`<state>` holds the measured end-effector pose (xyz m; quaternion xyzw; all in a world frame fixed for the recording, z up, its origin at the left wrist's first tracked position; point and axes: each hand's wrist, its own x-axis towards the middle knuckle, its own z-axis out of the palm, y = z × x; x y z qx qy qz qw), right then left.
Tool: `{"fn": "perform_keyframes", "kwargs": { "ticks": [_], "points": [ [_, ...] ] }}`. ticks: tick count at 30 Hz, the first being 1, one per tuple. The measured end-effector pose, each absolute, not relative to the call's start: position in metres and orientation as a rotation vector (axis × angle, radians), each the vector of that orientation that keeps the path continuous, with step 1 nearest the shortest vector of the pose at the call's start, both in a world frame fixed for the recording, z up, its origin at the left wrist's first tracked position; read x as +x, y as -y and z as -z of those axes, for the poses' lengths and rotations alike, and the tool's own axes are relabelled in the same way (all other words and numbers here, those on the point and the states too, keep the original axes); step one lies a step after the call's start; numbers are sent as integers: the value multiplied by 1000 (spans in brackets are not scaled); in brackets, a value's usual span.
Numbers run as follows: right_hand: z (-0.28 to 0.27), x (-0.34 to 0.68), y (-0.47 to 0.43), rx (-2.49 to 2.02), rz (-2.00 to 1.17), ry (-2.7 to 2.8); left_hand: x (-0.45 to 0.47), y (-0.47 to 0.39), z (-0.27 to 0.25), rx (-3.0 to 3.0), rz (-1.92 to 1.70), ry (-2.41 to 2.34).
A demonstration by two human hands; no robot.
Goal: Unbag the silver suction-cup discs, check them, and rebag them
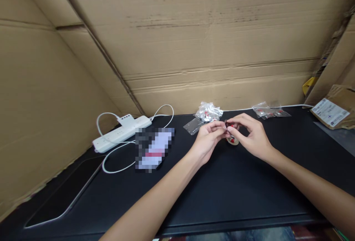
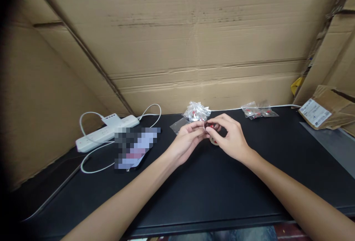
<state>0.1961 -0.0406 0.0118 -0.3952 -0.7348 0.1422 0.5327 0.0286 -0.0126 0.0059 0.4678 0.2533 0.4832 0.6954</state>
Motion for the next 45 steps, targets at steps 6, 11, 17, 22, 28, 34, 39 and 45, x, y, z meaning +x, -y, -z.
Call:
{"fn": "perform_keyframes", "kwargs": {
  "ticks": [6, 11, 17, 22, 28, 34, 39, 45],
  "points": [
    [-11, 196, 38, -867, -342, 1823, 30, 15, -11, 1036, -1049, -573],
    [-10, 198, 36, -847, -435, 1783, 32, 17, -12, 1034, -1029, -568],
    [-9, 198, 37, -801, -646, 1715, 30, 15, -13, 1048, -1022, -584],
    [-9, 197, 36, -849, -648, 1636, 29, 12, -11, 1029, -1036, -570],
    [-11, 193, 39, -853, -621, 1573, 28, 9, -11, 1047, -1070, -562],
    [-9, 191, 34, -882, -998, 1391, 26, 7, -6, 1070, -1072, -622],
    [-14, 195, 35, -883, -1407, 1272, 24, 7, -6, 1090, -1058, -706],
    [-12, 193, 37, -808, -1643, 1194, 26, 12, -10, 1071, -1054, -746]
  ]
}}
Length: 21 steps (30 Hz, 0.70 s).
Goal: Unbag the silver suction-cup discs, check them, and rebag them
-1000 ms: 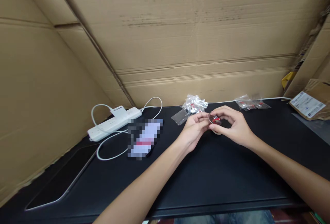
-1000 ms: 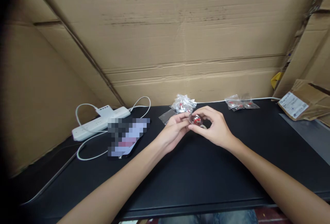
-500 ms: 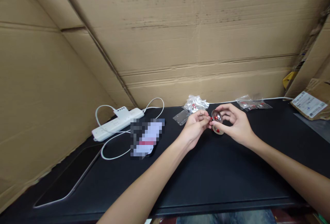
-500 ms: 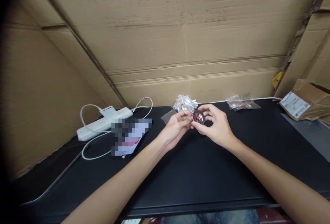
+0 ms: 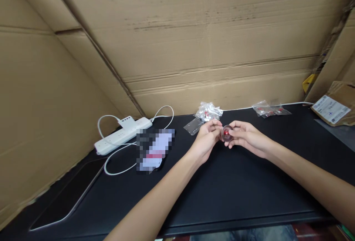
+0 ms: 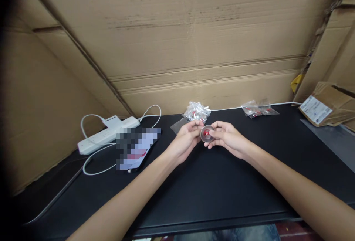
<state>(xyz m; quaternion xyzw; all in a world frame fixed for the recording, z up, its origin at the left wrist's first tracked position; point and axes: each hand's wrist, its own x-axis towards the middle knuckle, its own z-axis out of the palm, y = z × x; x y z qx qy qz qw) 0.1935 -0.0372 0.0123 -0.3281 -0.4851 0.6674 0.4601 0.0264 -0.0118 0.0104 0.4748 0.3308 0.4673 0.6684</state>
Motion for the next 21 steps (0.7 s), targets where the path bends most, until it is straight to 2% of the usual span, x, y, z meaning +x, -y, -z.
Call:
{"fn": "perform_keyframes", "kwargs": {
  "ticks": [7, 16, 21],
  "points": [
    [-16, 197, 34, -798, -1696, 1086, 26, 8, -9, 1080, -1076, -785],
    [4, 216, 15, -921, -1380, 1016, 25, 7, 6, 1829, -994, -1132],
    [5, 216, 16, -958, -1345, 943, 35, 23, 7, 2076, -960, -1222]
  ]
}}
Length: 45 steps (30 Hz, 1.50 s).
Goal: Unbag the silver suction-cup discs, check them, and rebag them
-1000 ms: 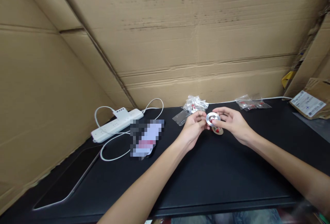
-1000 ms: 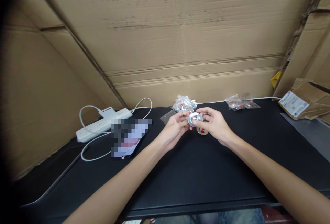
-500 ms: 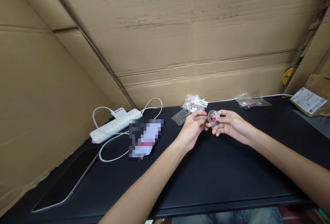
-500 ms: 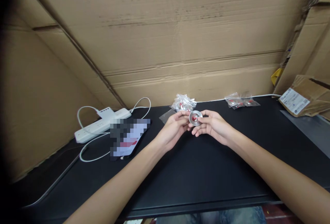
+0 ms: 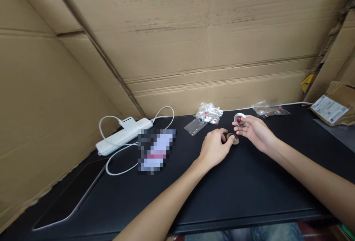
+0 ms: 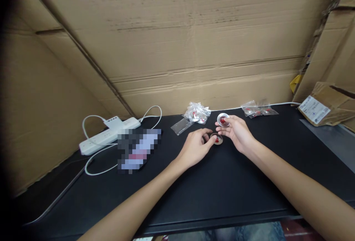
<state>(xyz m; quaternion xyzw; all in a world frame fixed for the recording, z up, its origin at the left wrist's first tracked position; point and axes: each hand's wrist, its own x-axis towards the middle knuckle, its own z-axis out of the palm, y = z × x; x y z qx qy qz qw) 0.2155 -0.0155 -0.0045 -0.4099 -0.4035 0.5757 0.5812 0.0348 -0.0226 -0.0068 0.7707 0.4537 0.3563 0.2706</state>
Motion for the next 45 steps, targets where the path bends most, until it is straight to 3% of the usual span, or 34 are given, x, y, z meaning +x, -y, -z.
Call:
{"fn": "perform_keyframes", "kwargs": {
  "ticks": [20, 33, 36, 42, 45],
  "points": [
    [5, 207, 20, -1011, -1322, 866, 35, 23, 10, 2100, -958, -1025],
    [2, 208, 19, -936, -1288, 949, 35, 12, 4, 921, -975, -749],
    [5, 208, 15, -994, -1095, 1047, 34, 11, -2, 739, -952, -728],
    [10, 209, 22, -1113, -302, 1731, 34, 12, -8, 619, -840, -684],
    [10, 206, 28, -1072, -160, 1914, 34, 13, -8, 646, -878, -698]
  ]
}}
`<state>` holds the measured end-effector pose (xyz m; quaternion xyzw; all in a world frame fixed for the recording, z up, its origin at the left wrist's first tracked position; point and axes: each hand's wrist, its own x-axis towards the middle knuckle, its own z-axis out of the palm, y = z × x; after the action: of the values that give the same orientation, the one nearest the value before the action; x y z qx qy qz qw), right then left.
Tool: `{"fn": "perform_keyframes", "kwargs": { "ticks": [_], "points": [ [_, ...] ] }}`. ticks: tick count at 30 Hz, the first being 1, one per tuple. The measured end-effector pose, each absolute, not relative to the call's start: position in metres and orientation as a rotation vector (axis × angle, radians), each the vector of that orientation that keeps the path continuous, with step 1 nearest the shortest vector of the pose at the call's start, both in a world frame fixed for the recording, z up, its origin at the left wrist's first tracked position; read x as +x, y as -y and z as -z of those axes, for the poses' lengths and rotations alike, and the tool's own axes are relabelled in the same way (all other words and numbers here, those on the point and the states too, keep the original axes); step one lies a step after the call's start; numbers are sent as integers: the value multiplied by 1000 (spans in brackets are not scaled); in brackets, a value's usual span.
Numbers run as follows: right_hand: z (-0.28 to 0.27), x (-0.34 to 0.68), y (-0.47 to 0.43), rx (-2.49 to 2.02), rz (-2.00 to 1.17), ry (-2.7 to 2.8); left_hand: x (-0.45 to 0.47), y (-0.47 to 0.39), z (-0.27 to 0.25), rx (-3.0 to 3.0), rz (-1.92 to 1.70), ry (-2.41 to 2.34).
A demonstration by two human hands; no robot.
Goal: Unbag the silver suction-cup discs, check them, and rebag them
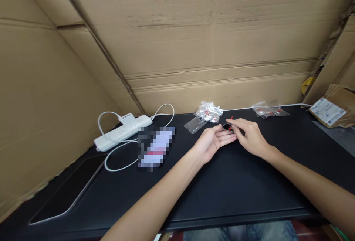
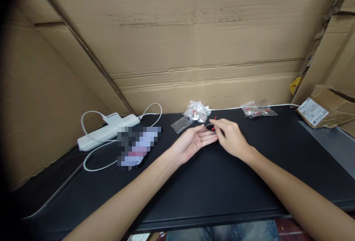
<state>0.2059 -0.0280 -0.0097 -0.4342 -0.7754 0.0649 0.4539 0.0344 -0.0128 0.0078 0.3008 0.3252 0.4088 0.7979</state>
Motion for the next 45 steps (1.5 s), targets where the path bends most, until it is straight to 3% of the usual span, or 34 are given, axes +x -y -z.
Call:
{"fn": "perform_keyframes", "kwargs": {
  "ticks": [14, 25, 45],
  "points": [
    [7, 202, 30, -954, -238, 1940, 30, 9, 1, 692, -978, -568],
    [2, 205, 27, -922, -518, 1813, 29, 8, 0, 683, -994, -526],
    [-5, 199, 35, -898, -414, 1822, 23, 7, -11, 864, -949, -498]
  ]
}}
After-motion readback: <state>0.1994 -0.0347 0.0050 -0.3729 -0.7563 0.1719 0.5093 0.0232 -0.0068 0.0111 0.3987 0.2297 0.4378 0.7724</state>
